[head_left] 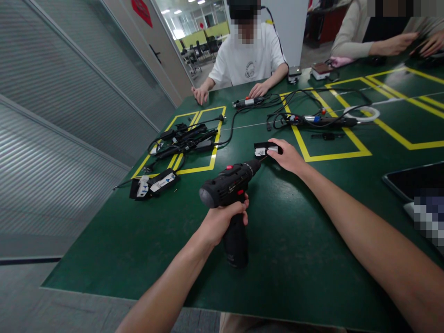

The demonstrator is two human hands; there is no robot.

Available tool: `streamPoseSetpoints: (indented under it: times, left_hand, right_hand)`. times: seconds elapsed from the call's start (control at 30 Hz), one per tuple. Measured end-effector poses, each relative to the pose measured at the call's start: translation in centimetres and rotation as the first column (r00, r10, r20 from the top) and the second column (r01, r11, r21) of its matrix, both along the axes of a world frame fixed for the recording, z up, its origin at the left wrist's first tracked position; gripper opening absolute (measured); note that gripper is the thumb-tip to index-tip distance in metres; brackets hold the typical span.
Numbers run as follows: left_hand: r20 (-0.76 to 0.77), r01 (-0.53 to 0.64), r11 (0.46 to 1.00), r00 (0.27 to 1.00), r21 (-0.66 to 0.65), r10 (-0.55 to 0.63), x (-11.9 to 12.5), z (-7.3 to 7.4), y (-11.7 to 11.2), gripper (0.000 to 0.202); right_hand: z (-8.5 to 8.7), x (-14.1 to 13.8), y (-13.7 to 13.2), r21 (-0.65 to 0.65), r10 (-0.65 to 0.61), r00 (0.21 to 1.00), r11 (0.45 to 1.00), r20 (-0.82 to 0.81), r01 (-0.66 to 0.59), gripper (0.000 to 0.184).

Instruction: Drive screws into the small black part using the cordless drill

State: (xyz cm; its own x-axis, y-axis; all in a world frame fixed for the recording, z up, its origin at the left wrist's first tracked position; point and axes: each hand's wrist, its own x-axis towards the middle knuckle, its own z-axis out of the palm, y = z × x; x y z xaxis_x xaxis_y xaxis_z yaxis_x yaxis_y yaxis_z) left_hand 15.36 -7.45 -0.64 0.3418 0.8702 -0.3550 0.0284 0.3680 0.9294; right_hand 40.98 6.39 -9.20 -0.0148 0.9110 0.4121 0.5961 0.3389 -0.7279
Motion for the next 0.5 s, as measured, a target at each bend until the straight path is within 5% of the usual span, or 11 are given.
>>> streamPoseSetpoints:
  times: [0.5]
  left_hand:
    - [-0.007, -0.008, 1.0, 1.0, -0.016, 0.008, 0.0, -0.11, 0.05, 0.026]
  right_hand:
    - [-0.21, 0.04, 0.19, 0.007, -0.002, 1.0, 1.0, 0.001, 0.002, 0.042]
